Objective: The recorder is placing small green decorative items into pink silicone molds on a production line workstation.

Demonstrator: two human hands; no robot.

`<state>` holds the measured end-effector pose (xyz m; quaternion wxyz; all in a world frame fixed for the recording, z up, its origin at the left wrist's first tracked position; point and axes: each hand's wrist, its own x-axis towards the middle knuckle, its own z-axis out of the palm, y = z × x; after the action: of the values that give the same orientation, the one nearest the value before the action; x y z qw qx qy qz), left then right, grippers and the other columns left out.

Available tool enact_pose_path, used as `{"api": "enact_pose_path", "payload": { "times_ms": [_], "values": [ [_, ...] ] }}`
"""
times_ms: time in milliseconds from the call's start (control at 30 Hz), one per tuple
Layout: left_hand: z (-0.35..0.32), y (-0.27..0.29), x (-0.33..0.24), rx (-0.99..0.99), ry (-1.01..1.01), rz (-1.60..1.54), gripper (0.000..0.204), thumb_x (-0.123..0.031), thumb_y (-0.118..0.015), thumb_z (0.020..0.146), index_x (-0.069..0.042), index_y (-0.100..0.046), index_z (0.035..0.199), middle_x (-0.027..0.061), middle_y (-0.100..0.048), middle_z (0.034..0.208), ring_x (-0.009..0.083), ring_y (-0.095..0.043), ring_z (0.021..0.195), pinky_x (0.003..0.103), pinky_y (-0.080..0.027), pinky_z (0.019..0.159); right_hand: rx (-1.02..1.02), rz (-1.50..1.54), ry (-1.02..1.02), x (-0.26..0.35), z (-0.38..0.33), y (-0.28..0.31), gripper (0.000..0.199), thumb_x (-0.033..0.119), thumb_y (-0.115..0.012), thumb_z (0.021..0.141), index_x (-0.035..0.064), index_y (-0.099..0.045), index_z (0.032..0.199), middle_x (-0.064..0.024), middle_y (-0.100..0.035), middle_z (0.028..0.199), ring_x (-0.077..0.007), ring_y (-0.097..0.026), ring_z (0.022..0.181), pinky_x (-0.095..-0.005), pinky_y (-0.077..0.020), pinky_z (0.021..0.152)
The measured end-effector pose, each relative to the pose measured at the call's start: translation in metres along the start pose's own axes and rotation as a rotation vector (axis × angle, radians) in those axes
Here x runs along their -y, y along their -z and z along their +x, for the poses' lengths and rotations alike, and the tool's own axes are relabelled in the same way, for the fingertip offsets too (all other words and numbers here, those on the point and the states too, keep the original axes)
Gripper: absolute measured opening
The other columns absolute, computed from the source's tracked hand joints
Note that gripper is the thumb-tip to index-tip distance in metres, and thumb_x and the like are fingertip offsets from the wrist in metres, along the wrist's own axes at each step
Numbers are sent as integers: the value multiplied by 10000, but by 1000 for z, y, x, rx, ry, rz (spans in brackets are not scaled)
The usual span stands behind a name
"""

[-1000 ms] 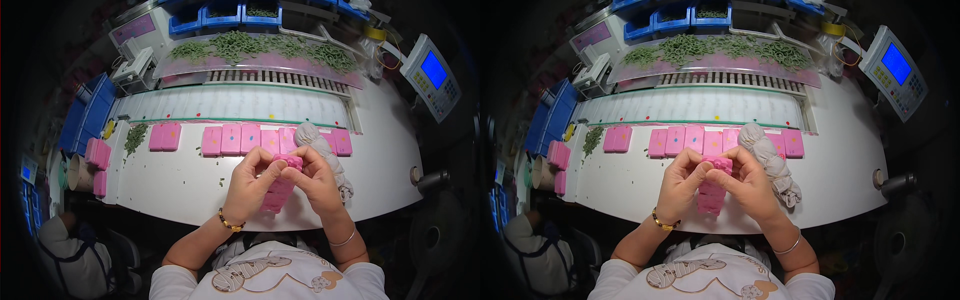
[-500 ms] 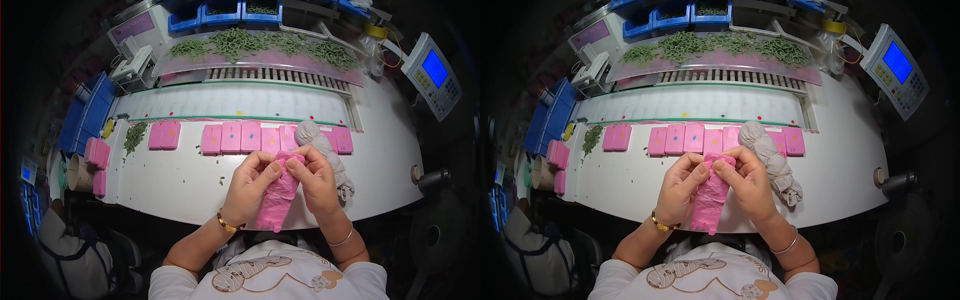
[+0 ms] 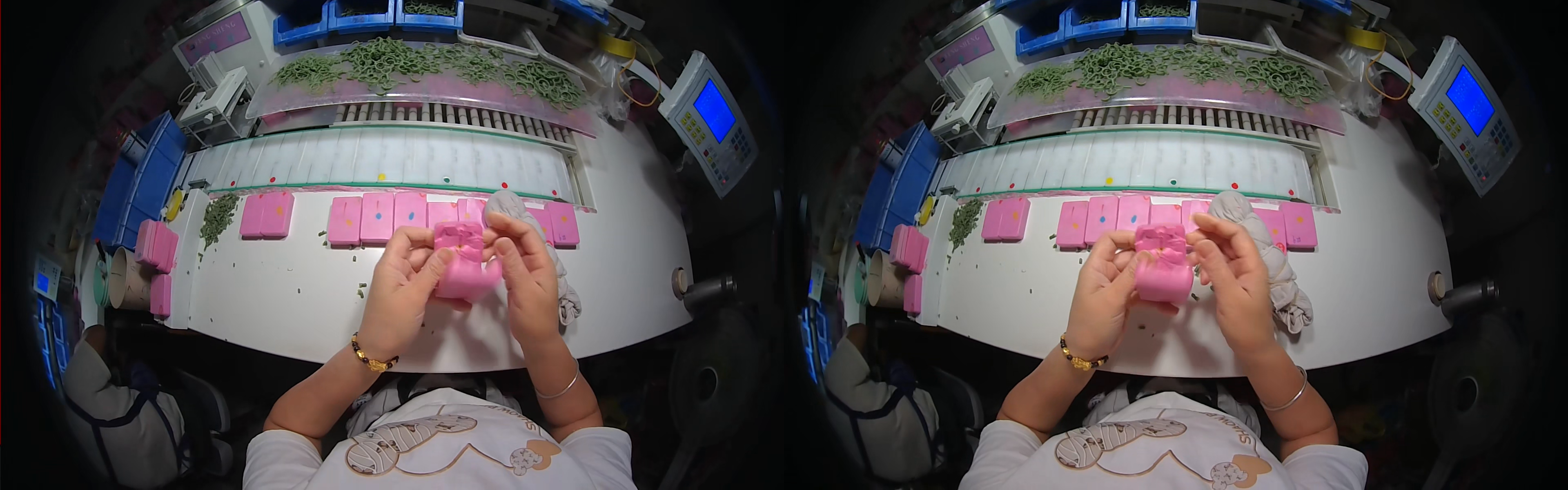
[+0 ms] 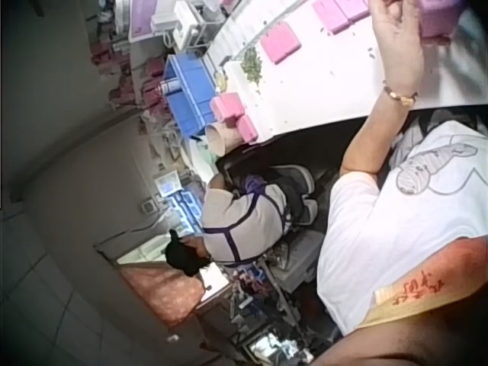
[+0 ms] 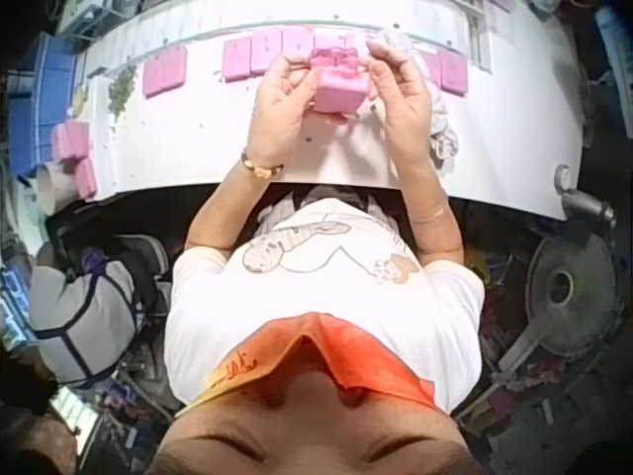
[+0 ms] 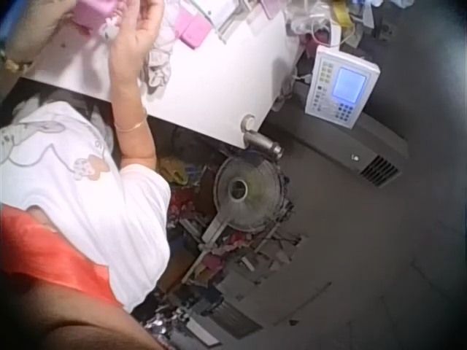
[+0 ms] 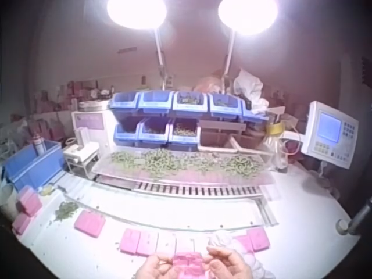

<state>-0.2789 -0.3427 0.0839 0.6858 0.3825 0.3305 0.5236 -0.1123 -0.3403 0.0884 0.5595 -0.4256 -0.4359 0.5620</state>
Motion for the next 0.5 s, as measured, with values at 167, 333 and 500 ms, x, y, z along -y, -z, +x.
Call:
{"api": "enact_pose_path", "payload": {
  "times_ms": [167,333,500],
  "values": [
    [2,2,-4,-47,-43,21,252,-134,-522,1003,-12,-408,1191,155,-654,1086,197,-678,950,322,-622,691,60,-344,403,-7,-17,20,479,-44,-695,801,20,-492,1230,-93,-520,1184,-129,-541,1034,-250,-435,780],
    [-4,-3,0,15,-150,108,258,-119,-525,1001,-6,-424,1209,143,-653,1097,171,-657,976,324,-607,738,176,-280,371,8,-27,11,493,-53,-743,761,26,-508,1186,-93,-495,1196,-116,-547,954,-226,-433,732],
    [-11,-3,4,149,-143,191,264,-141,-519,1011,6,-473,1225,139,-654,1097,149,-639,997,291,-560,817,176,-329,424,2,-18,22,456,-86,-721,771,22,-522,1167,-89,-488,1182,-82,-546,895,-207,-447,718]
  ]
}}
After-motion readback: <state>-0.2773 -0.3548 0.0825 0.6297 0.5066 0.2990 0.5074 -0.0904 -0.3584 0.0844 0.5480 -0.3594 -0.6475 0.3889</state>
